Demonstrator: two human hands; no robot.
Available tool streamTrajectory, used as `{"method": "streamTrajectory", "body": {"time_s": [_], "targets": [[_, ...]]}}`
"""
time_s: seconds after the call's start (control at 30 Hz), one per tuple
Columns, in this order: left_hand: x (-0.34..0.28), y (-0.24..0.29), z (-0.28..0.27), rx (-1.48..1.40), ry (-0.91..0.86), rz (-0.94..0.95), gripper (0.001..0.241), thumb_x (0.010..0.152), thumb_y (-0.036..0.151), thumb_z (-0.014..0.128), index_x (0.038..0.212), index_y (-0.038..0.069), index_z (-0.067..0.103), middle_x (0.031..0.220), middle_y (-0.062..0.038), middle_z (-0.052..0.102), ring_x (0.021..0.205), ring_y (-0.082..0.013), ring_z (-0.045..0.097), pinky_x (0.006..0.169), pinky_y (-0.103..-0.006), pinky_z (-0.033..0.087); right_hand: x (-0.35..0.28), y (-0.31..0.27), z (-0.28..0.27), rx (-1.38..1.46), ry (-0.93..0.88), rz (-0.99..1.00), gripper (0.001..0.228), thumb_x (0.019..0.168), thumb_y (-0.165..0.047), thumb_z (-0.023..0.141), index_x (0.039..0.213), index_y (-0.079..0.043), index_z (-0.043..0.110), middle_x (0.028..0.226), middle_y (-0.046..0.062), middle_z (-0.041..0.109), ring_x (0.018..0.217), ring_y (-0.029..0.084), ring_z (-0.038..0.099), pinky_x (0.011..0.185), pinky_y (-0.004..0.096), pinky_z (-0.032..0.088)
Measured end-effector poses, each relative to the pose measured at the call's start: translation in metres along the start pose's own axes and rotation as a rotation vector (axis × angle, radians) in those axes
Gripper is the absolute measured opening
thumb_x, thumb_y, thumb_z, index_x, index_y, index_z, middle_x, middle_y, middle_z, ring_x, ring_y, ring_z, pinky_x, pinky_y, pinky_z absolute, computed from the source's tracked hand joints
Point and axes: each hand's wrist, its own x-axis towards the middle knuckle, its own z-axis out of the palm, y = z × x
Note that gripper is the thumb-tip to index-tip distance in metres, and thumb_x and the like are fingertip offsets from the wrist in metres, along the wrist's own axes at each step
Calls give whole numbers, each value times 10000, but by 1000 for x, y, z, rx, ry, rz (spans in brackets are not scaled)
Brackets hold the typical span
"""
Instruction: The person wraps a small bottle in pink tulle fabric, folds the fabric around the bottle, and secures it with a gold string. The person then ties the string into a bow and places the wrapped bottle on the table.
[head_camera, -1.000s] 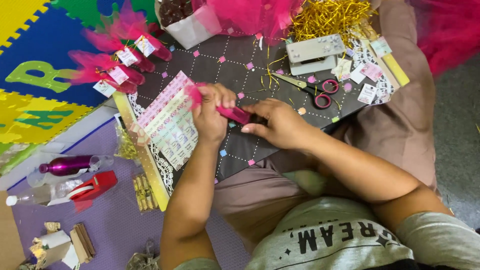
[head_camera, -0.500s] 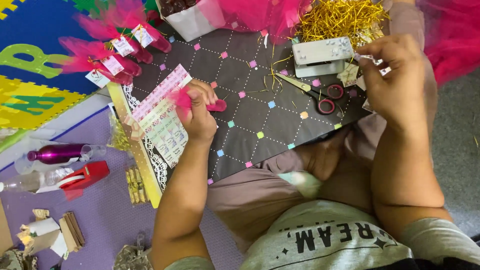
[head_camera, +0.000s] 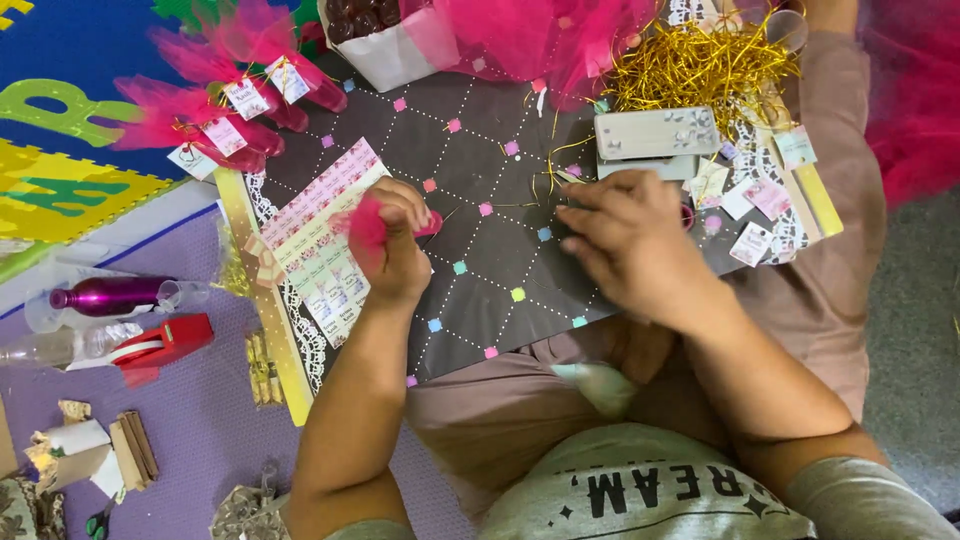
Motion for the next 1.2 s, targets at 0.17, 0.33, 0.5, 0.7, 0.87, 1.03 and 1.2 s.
{"method": "streamTrajectory", "body": {"time_s": [0.17, 0.33, 0.5, 0.7, 0.87, 1.03, 1.2], "targets": [[-2, 1, 0, -21, -50, 28, 381, 1097, 184, 418, 738, 104, 516, 677, -41, 532, 631, -200, 577, 661, -313, 498, -5, -27, -1, -301, -348, 55, 495, 934, -471, 668, 1238, -85, 723, 1320, 138, 709, 1236, 378, 555, 935, 525, 369], [-3, -1, 4, -47, -58, 45, 372, 1083, 150, 440, 725, 99, 525, 675, -35, 552, 630, -197, 563, 665, -306, 480, -13, -54, -1, -247, -432, 0, 578, 883, -519, 662, 1257, -81, 701, 1324, 160, 700, 1278, 380, 562, 969, 529, 377], [-3, 9, 7, -20, -85, 26, 375, 1053, 83, 456, 685, 96, 528, 660, -25, 563, 634, -173, 558, 669, -285, 470, -22, -62, 16, -163, -448, -63, 663, 809, -533, 727, 1289, -78, 668, 1351, 187, 667, 1312, 381, 548, 1051, 569, 345], [2, 16, 11, -42, -123, 12, 361, 1005, 22, 462, 657, 99, 517, 640, -17, 553, 606, -167, 532, 671, -283, 454, -17, -67, 23, 36, -421, -132, 514, 947, -437, 642, 1264, -34, 675, 1320, 228, 675, 1312, 388, 567, 1103, 580, 316], [1, 14, 9, -47, -159, -33, 316, 970, 5, 457, 685, 111, 542, 648, -15, 557, 606, -172, 546, 700, -306, 436, -7, -64, 15, 264, -400, -197, 456, 979, -349, 646, 1261, 8, 669, 1301, 258, 668, 1261, 436, 604, 1095, 631, 341], [-1, 12, 7, -55, -176, -35, 329, 971, 8, 452, 668, 107, 532, 648, -12, 563, 595, -163, 530, 697, -287, 419, -1, -52, -1, 216, -299, -160, 327, 1013, -305, 618, 1169, -32, 711, 1158, 175, 712, 1146, 371, 668, 1014, 565, 435], [3, 23, 15, -17, -168, -50, 376, 1062, 205, 493, 694, 135, 531, 648, 23, 542, 587, -145, 520, 701, -278, 401, -16, -16, -21, 156, -325, -131, 195, 1002, -252, 609, 1026, -88, 711, 967, 91, 711, 950, 311, 690, 816, 508, 497]]}}
